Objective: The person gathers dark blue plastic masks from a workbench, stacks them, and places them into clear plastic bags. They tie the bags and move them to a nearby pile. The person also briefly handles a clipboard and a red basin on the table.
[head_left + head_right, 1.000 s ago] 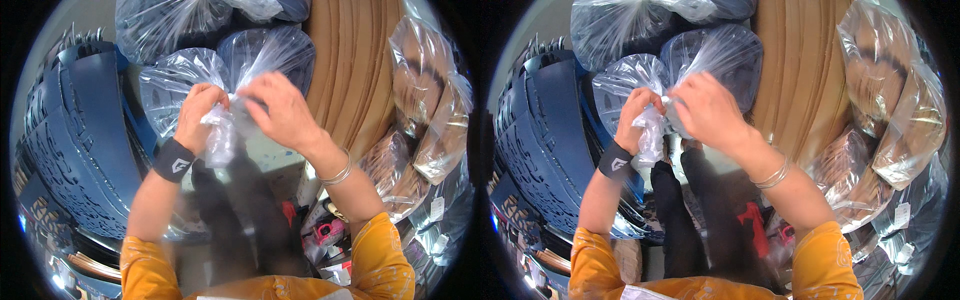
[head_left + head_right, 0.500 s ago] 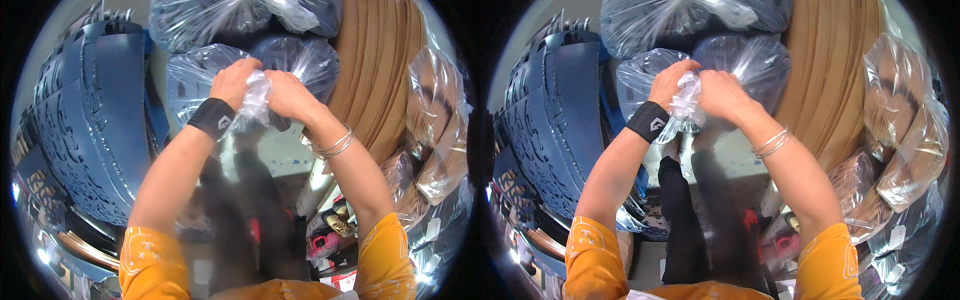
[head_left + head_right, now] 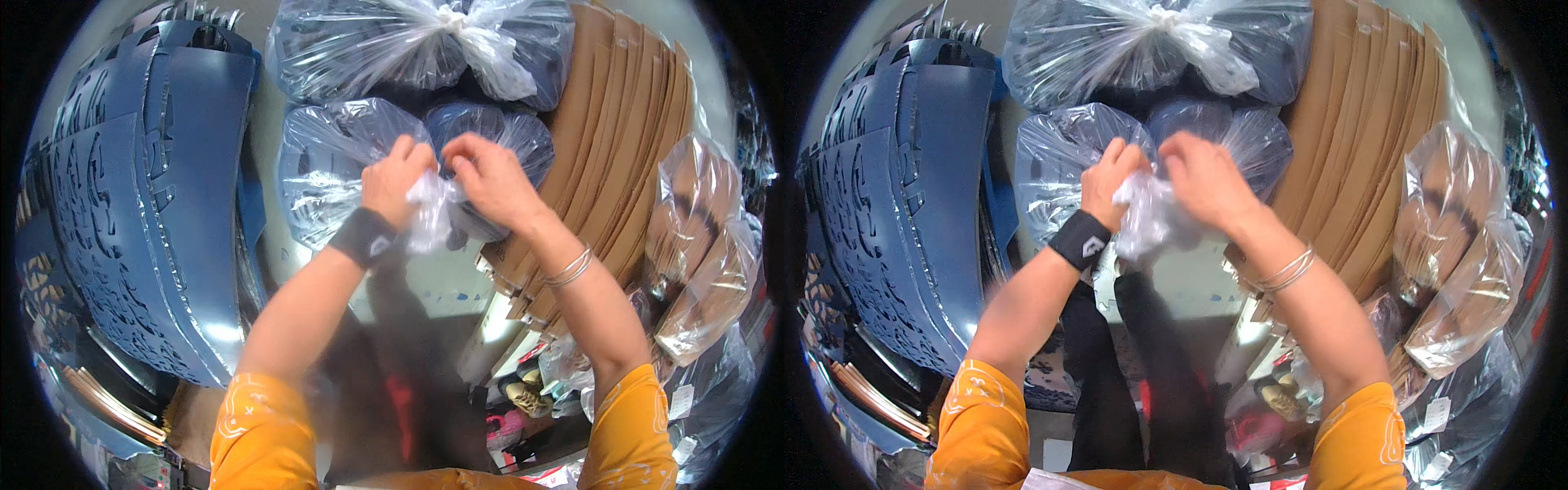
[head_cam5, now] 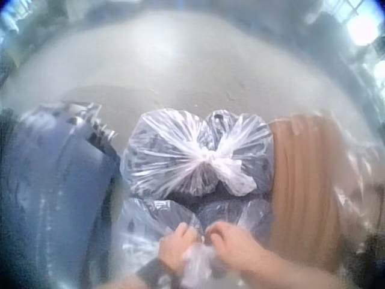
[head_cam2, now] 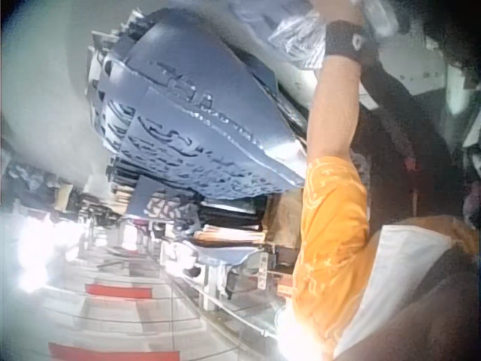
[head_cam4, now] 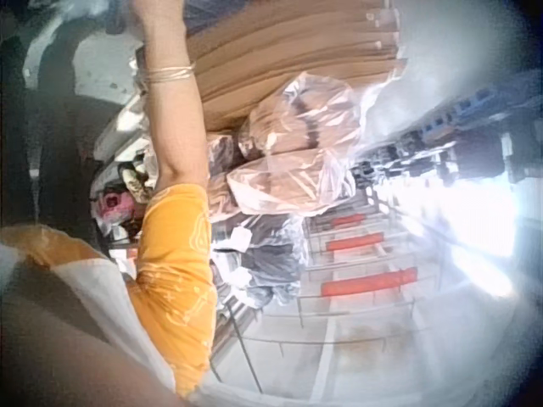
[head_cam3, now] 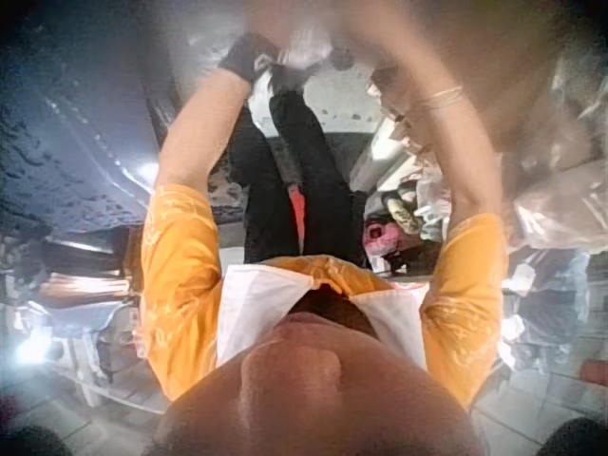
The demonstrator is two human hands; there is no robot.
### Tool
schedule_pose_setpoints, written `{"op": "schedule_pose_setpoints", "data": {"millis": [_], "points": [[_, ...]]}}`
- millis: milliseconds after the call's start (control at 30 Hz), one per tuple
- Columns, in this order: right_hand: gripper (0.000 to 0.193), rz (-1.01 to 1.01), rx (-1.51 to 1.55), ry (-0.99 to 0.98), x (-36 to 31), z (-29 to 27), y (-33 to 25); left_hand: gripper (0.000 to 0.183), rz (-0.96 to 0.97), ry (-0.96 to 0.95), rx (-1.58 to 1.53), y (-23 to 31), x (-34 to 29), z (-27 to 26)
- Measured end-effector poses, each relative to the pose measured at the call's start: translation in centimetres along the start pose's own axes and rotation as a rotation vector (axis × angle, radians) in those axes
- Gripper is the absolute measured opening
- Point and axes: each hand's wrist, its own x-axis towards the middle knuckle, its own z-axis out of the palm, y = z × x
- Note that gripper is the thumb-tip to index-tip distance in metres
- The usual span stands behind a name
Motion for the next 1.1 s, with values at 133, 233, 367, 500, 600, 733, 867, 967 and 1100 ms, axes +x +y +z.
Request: {"op": "schedule_pose_setpoints", "data": {"millis": [133,233,367,500,600,733,867,967,1100], "points": [[0.018,-0.404,-0.148,-0.431,3.2,-1.3,0.3,0.014,0.263,0.214,0.032,0.1,-1.2,-0.6],[0.016,-0.326,-0.271,-0.713,4.9,-2.1,-1.0,0.013,0.329,0.229,0.049,0.0,-1.4,-0.9],[0.015,-0.290,-0.429,-0.799,5.3,-2.4,-2.2,0.013,0.307,0.140,-0.012,-0.6,-1.6,-1.0],[0.008,-0.578,-0.553,-0.645,4.8,-1.9,-1.8,0.018,0.295,0.107,-0.135,-0.9,-2.3,-1.1],[0.008,-0.969,-0.746,-0.451,4.8,-1.9,-1.0,0.028,0.197,0.107,-0.288,-0.9,-3.3,-0.8],[0.011,-1.124,-0.770,-0.219,5.3,-1.8,-0.1,0.036,0.180,0.261,-0.284,-1.3,-5.2,0.8],[0.014,-1.118,-0.818,-0.235,5.7,-1.0,1.4,0.033,0.128,0.265,-0.140,-2.5,-7.3,2.8],[0.019,-0.917,-0.874,-0.167,4.5,-0.8,2.5,0.049,0.045,0.140,-0.060,-3.1,-10.0,2.9],[0.054,-0.473,-0.622,0.289,-4.5,0.2,3.6,0.073,-0.128,0.049,0.034,-1.7,-18.7,-0.6]]}}
